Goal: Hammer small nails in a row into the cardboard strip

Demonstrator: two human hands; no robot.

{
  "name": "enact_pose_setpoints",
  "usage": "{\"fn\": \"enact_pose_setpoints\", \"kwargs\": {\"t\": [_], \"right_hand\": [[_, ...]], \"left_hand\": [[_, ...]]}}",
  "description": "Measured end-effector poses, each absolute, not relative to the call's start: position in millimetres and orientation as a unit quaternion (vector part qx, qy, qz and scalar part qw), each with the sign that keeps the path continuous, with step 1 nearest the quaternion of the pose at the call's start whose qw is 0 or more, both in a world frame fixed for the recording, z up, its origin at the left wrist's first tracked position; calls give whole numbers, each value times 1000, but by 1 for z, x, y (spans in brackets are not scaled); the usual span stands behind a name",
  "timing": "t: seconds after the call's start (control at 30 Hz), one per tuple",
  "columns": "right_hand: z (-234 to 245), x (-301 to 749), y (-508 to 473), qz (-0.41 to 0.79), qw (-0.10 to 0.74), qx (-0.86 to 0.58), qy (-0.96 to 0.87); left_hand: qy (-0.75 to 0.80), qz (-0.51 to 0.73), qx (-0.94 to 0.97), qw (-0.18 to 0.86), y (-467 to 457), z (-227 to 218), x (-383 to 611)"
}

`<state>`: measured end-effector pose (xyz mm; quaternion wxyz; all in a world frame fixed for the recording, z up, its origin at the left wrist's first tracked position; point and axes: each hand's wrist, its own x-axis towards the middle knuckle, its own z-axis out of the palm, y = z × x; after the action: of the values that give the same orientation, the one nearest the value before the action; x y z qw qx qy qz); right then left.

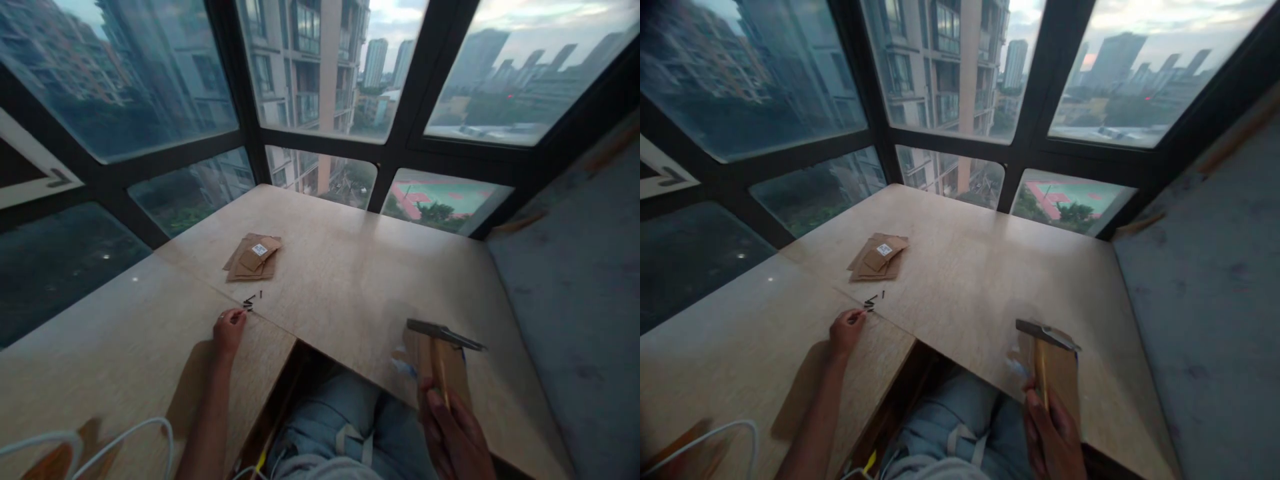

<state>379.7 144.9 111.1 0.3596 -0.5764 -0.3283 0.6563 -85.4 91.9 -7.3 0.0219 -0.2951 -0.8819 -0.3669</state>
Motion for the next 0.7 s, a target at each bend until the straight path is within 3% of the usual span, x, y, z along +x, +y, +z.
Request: {"fn": "enact_pose_setpoints", "kwargs": {"t": [0.27, 0.5, 0.7], "right_hand": [[108, 382, 171, 627, 433, -471, -444], [101, 395, 159, 624, 407, -476, -468], [90, 405, 144, 622, 381, -530, -432]], "left_hand": [[-914, -332, -232, -4, 89, -3, -82], [-935, -237, -265, 9, 98, -6, -75], [-893, -290, -345, -10, 98, 1, -67]]}}
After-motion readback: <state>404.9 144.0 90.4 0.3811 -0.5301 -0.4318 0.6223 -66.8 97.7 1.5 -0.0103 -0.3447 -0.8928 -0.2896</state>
